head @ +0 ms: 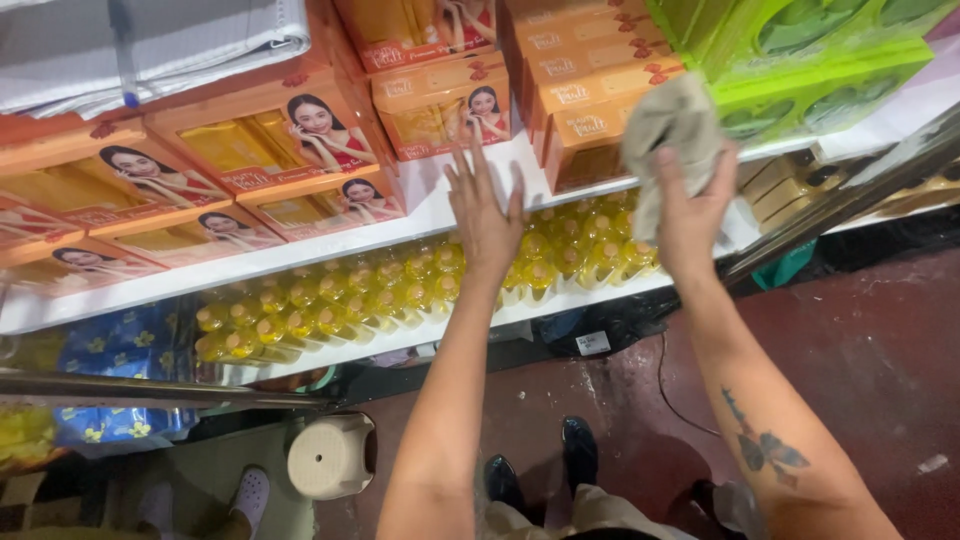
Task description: Wiping dust off beauty product boxes on a store shelf using a cleaning cloth.
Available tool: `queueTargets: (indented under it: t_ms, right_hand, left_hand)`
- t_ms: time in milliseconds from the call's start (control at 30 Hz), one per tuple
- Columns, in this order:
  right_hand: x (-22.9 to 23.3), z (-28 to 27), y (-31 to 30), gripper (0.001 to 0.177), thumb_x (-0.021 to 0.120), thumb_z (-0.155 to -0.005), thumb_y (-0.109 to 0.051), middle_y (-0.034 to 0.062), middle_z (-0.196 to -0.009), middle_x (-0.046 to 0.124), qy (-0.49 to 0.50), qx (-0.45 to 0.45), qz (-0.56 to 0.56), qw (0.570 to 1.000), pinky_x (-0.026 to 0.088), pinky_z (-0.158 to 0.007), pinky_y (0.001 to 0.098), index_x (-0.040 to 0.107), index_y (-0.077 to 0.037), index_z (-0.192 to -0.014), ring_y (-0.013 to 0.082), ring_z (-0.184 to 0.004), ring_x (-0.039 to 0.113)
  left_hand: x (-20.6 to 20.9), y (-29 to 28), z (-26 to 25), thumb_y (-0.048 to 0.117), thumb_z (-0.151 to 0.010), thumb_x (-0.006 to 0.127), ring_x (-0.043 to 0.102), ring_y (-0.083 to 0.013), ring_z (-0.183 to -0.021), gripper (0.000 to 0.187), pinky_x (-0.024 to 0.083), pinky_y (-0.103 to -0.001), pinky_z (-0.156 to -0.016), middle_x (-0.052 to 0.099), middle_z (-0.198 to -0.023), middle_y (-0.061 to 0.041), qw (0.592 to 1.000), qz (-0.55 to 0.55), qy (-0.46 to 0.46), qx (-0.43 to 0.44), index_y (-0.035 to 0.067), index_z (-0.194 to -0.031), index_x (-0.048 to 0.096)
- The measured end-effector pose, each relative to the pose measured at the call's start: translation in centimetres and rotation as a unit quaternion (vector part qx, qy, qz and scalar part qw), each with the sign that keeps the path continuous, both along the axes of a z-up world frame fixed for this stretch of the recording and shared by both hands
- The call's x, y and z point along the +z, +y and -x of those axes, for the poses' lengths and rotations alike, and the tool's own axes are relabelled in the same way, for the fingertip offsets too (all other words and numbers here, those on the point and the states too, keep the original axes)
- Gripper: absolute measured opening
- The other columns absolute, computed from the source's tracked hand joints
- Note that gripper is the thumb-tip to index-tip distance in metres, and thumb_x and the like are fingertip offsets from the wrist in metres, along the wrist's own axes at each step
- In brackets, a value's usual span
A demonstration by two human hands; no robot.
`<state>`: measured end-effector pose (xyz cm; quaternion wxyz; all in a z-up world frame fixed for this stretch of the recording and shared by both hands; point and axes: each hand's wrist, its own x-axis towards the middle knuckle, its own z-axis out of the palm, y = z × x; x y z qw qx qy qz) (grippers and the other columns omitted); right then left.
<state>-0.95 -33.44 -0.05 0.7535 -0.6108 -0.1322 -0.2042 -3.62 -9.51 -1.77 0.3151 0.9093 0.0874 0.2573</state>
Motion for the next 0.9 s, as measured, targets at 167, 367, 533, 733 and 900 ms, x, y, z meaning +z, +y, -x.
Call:
queueTargets:
  t_ms: [167,367,533,733,900]
  right_hand:
    - [4.0,3.1,7.7,0.046,0.077,-0.102,-0.023,0.0106,-0.124,0.069,-0.024,0.067,0.192,0.979,0.059,-0.095,0.0333,0.056,-0.004,-0.138,0.0194,-0.112,0.069]
    - [4.9,0.2,14.8,0.052,0.078,-0.094,-0.015,0.024,-0.139,0.057,-0.209,-0.043,0.332,0.919,0.048,-0.108,0.0433,0.059,-0.001,-0.14,0.0369,-0.13,0.057]
    - [4.8,-4.4,18.5,0.07,0.074,-0.095,-0.03,0.0193,-0.142,0.055,-0.125,-0.033,0.32,0.939,0.045,-0.109,0.0439,0.046,0.001,-0.151,0.0366,-0.13,0.055]
    - [3.1,-10.7,20.2,0.056,0.076,-0.091,-0.025,0.0295,-0.144,0.051,-0.174,-0.136,0.429,0.876,0.034,-0.117,0.0531,0.062,0.001,-0.138,0.0457,-0.135,0.042]
    - [2.0,-16.8,20.5,0.064,0.076,-0.09,-0.022,0.0413,-0.151,0.037,-0.186,-0.119,0.353,0.909,0.036,-0.114,0.0506,0.059,0.003,-0.146,0.0536,-0.137,0.04]
  left_hand:
    - [0.5,4.4,0.4,0.021,-0.102,0.065,0.019,-0.0485,-0.158,0.086,0.018,-0.056,-0.13,0.018,-0.17,-0.026,0.988,-0.026,-0.152,0.024,0.006,-0.165,0.01]
    - [2.0,7.8,-1.4,0.016,-0.103,0.057,0.028,-0.044,-0.156,0.071,0.024,-0.05,-0.129,0.029,-0.168,-0.026,0.983,0.0,-0.181,0.034,0.004,-0.164,0.022]
    - [4.1,9.3,-3.4,0.014,-0.106,0.053,0.029,-0.0417,-0.158,0.064,0.025,-0.048,-0.132,0.03,-0.168,-0.025,0.976,-0.041,-0.211,0.038,0.006,-0.163,0.026]
    - [6.4,9.2,-5.1,0.016,-0.1,0.049,0.046,-0.0486,-0.133,0.07,0.042,-0.053,-0.111,0.023,-0.167,-0.031,0.988,0.09,-0.114,0.046,0.004,-0.163,0.02]
    - [3.5,10.5,-10.3,0.016,-0.101,0.058,0.033,-0.058,-0.145,0.073,0.04,-0.053,-0.118,0.017,-0.165,-0.038,0.971,-0.002,-0.237,0.037,-0.001,-0.161,0.021]
